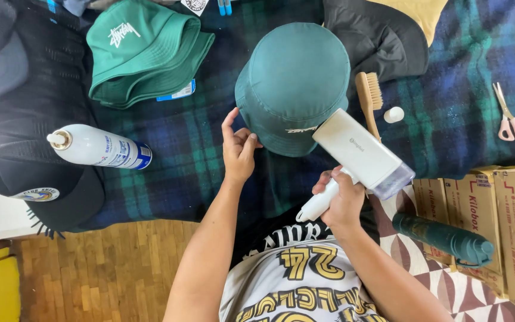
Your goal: Using a handheld steamer and a brush to clean and reshape various bucket hats on a workspace.
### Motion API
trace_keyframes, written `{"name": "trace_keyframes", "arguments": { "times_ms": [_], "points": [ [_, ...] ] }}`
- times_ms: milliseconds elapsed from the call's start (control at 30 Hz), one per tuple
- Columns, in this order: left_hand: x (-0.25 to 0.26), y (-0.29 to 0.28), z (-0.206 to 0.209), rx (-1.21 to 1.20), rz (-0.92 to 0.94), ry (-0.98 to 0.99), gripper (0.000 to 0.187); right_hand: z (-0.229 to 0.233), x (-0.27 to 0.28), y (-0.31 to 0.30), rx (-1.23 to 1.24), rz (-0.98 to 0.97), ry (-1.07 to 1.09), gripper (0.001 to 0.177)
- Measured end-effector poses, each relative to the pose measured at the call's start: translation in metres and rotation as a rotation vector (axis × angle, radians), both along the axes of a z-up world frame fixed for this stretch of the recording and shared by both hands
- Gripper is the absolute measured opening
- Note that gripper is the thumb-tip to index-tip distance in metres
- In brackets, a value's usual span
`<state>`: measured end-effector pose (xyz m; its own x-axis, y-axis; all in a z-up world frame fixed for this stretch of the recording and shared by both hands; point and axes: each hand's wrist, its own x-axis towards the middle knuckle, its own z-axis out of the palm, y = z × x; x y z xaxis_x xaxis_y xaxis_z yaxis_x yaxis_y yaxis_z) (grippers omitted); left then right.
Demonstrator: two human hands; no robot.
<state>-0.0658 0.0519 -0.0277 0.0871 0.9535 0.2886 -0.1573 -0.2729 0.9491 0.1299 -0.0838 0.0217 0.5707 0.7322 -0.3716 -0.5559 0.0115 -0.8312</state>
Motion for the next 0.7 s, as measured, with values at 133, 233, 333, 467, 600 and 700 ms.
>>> {"name": "trace_keyframes", "arguments": {
  "times_ms": [133, 233, 333, 467, 600, 700],
  "points": [
    [0.0, -0.003, 0.0, 0.034, 0.037, 0.056, 0.061, 0.014, -0.004, -0.004, 0.025, 0.004, -0.037, 0.004],
    [0.0, -0.001, 0.0, 0.039, 0.044, 0.036, 0.058, 0.026, -0.009, 0.001, 0.115, 0.041, -0.091, 0.003],
    [-0.001, 0.0, 0.001, -0.041, 0.033, -0.014, 0.059, 0.009, -0.01, -0.001, 0.127, 0.087, -0.248, 0.008],
    [-0.005, 0.004, -0.006, -0.142, -0.022, -0.153, 0.062, -0.024, 0.003, -0.016, 0.134, 0.355, -0.664, 0.02],
    [-0.012, 0.01, -0.002, -0.231, -0.053, -0.334, 0.072, -0.047, 0.017, -0.014, 0.421, -0.102, -2.433, 0.021],
    [-0.016, 0.013, -0.003, -0.311, -0.08, -0.377, 0.074, -0.039, 0.006, -0.02, 0.32, 0.078, -2.176, 0.027]
  ]
}}
